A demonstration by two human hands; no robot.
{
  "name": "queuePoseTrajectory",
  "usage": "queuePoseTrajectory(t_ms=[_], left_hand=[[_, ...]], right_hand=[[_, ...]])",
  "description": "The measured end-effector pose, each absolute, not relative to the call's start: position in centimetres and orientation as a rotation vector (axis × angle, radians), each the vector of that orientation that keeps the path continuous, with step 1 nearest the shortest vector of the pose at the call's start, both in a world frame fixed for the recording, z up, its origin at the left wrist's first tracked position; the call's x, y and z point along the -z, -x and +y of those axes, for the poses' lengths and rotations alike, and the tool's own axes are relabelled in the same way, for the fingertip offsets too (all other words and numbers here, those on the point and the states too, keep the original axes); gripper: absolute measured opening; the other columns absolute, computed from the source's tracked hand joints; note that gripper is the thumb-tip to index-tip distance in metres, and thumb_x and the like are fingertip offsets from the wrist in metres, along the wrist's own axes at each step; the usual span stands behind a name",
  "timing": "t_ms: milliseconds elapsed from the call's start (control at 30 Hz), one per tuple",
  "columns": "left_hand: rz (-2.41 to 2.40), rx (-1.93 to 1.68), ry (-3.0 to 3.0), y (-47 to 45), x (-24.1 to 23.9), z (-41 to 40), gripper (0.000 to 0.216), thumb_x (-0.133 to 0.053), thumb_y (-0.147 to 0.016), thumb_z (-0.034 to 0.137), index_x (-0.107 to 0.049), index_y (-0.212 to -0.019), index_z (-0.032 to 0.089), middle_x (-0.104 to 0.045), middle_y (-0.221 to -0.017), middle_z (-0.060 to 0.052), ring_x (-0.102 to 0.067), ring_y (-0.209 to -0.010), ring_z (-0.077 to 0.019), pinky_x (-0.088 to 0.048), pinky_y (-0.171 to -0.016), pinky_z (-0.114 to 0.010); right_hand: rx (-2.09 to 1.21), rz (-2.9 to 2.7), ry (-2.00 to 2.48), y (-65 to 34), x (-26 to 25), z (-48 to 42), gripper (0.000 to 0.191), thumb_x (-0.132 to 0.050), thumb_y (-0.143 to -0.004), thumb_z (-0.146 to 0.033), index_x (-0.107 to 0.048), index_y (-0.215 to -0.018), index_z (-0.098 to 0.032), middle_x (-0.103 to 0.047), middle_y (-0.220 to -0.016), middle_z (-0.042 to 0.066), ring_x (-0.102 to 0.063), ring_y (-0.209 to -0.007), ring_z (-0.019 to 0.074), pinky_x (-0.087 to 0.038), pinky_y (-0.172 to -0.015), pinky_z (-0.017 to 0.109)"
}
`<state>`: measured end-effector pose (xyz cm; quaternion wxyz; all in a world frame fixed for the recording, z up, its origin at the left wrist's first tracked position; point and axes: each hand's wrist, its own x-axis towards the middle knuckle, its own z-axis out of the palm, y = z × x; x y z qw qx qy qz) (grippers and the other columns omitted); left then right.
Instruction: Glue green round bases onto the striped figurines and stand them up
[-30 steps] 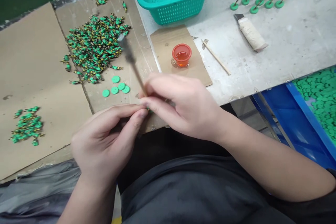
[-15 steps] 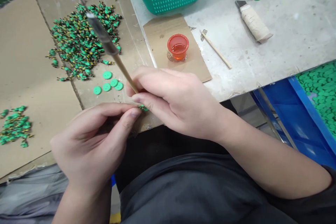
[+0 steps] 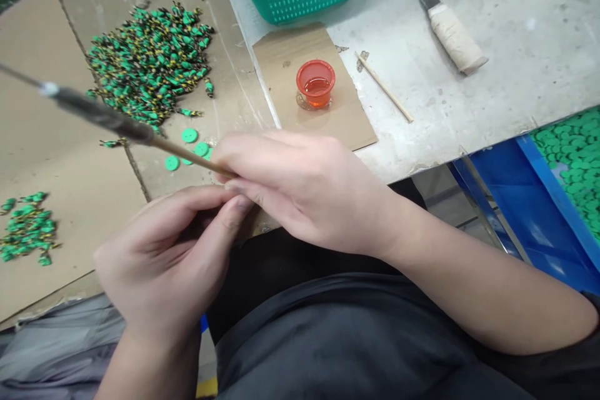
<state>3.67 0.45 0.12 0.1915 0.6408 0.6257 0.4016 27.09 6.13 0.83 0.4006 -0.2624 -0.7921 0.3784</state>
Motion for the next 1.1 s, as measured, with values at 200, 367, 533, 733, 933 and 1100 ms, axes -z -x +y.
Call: queuePoseTrajectory(t_ms=[200, 367, 533, 733, 933, 1100], left_hand=[[1.653, -1.167, -1.902, -3.8, -0.2, 1.0, 0.015, -0.098, -0.093, 0.026, -0.096, -0.105, 0.035, -0.093, -0.098, 0.005, -0.085, -0.085, -0.0139, -0.067, -0.084, -0.023], [1.692, -1.152, -1.887, -4.1, -0.5, 0.8, 0.011, -0.097, -0.095, 0.027, -0.096, -0.104, 0.034, -0.092, -0.095, 0.004, -0.082, -0.079, -0.0134, -0.066, -0.077, -0.023], [1.708, -1.168, -1.878, -3.9, -0.5, 0.5, 0.015, -0.097, -0.094, 0.023, -0.096, -0.105, 0.033, -0.092, -0.096, 0.004, -0.080, -0.079, -0.0116, -0.065, -0.077, -0.021], [1.650, -1.197, -1.900, -4.1, -0.5, 0.7, 0.020, -0.098, -0.092, 0.018, -0.096, -0.106, 0.033, -0.091, -0.094, 0.005, -0.079, -0.078, -0.0091, -0.065, -0.078, -0.018], [1.659, -1.185, -1.892, -4.4, -0.7, 0.7, 0.013, -0.096, -0.095, 0.023, -0.096, -0.104, 0.031, -0.091, -0.094, 0.002, -0.081, -0.076, -0.0148, -0.068, -0.072, -0.025], [1.687, -1.179, -1.947, -4.4, -0.7, 0.6, 0.015, -0.098, -0.095, 0.024, -0.097, -0.105, 0.034, -0.093, -0.099, 0.003, -0.085, -0.084, -0.0163, -0.072, -0.082, -0.027]], right_hand=[[-0.965, -1.968, 0.720, -26.9, 0.0, 6.2, 0.026, -0.047, -0.124, -0.017, -0.070, -0.134, -0.025, -0.083, -0.129, 0.003, -0.079, -0.126, 0.0174, -0.060, -0.116, 0.030], [-0.844, -1.724, 0.739, -27.1, 0.1, 6.0, 0.017, -0.056, -0.126, -0.029, -0.071, -0.122, -0.020, -0.083, -0.124, 0.005, -0.079, -0.110, 0.0161, -0.062, -0.106, 0.028], [-0.905, -1.742, 0.816, -27.3, -0.2, 5.9, 0.013, -0.060, -0.124, -0.027, -0.069, -0.115, -0.025, -0.082, -0.115, 0.001, -0.078, -0.099, 0.0171, -0.063, -0.098, 0.030], [-0.885, -1.746, 0.740, -27.3, 0.1, 6.2, 0.017, -0.058, -0.123, -0.029, -0.067, -0.110, -0.024, -0.083, -0.116, 0.002, -0.079, -0.102, 0.0160, -0.061, -0.103, 0.028], [-0.905, -1.780, 0.747, -27.5, 0.5, 6.2, 0.017, -0.057, -0.124, -0.033, -0.068, -0.113, -0.026, -0.084, -0.117, 0.001, -0.081, -0.102, 0.0180, -0.063, -0.099, 0.031], [-0.886, -1.802, 0.774, -27.4, 0.4, 6.1, 0.017, -0.058, -0.124, -0.032, -0.069, -0.114, -0.024, -0.084, -0.120, 0.000, -0.079, -0.099, 0.0166, -0.063, -0.101, 0.032]])
